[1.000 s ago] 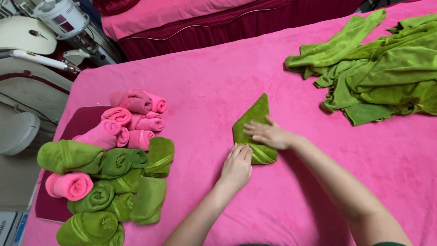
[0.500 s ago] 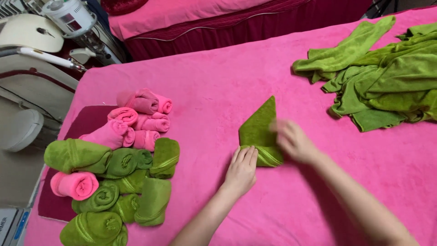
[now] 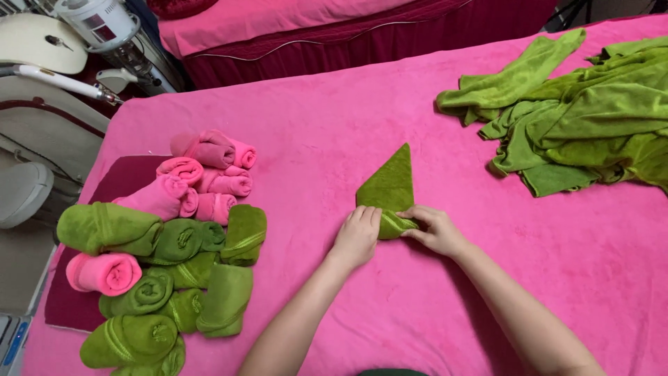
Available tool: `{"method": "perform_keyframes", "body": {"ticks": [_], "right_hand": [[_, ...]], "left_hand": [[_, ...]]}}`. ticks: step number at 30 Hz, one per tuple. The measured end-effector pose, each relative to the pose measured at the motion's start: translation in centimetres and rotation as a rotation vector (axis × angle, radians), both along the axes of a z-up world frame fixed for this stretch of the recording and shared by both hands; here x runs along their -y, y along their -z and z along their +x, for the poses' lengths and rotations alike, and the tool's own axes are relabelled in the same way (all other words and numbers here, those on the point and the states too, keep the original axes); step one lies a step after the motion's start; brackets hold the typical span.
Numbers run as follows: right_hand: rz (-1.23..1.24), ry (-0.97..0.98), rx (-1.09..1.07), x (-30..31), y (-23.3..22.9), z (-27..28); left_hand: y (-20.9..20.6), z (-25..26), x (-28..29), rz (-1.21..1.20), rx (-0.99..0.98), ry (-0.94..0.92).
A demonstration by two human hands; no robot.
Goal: The person folds a green towel into a triangle and rolls it into a compact shape on a pink surface. They repeat this process with a second green towel, placing the finished rolls next to a stack of pink and green towels.
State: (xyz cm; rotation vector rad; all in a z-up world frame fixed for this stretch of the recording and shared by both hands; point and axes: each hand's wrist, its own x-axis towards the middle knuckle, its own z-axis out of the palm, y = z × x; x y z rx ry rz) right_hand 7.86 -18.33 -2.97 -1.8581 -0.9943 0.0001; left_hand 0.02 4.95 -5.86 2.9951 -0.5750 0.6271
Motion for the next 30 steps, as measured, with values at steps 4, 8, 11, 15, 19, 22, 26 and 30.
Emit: {"method": "perform_keyframes", "body": {"ticks": [4,8,11,15,19,22,26,30], "right_hand": [[-0.088,0.009,-0.179,1.0,-0.4,-1.4],[-0.138,-0.014,-0.365,2.0,-0.3,-3.3],[-0.145,-0.048,-0.481,1.9,0.2,-3.6],[-0.288,-0.029,-0.55,1.2,1.6,-1.7],[-0.444,0.018,-0.338,-0.1,0.4,-1.2],[-0.422,0.177,-0.009,0.4,-1.3,-2.2],[-0.215,-0.028,0.345,1.1,-0.7,-3.9],[-0.205,-0.018,0.282,1.5,-0.9,-3.9]], "left_hand": [[-4.9,-2.0,-0.4,-0.188,-0.355,0.074],[-10.0,-5.3,-0.4,-0.387,-0.592,0.086],[-11.2,-6.2,-0.5,-0.512,-0.765,0.053],[-9.2,-4.9,-1.0,-0.468,-0.69,-0.079],[-7.4,-2.7,-1.4,-0.424,-0.666,-0.133],[-9.1,-1.6,-1.2,-0.479,-0.73,-0.162],[-10.7,-0.5,-1.7,-0.459,-0.757,-0.199],[-10.2,1.7,-1.9,-0.483,-0.803,-0.261]]}}
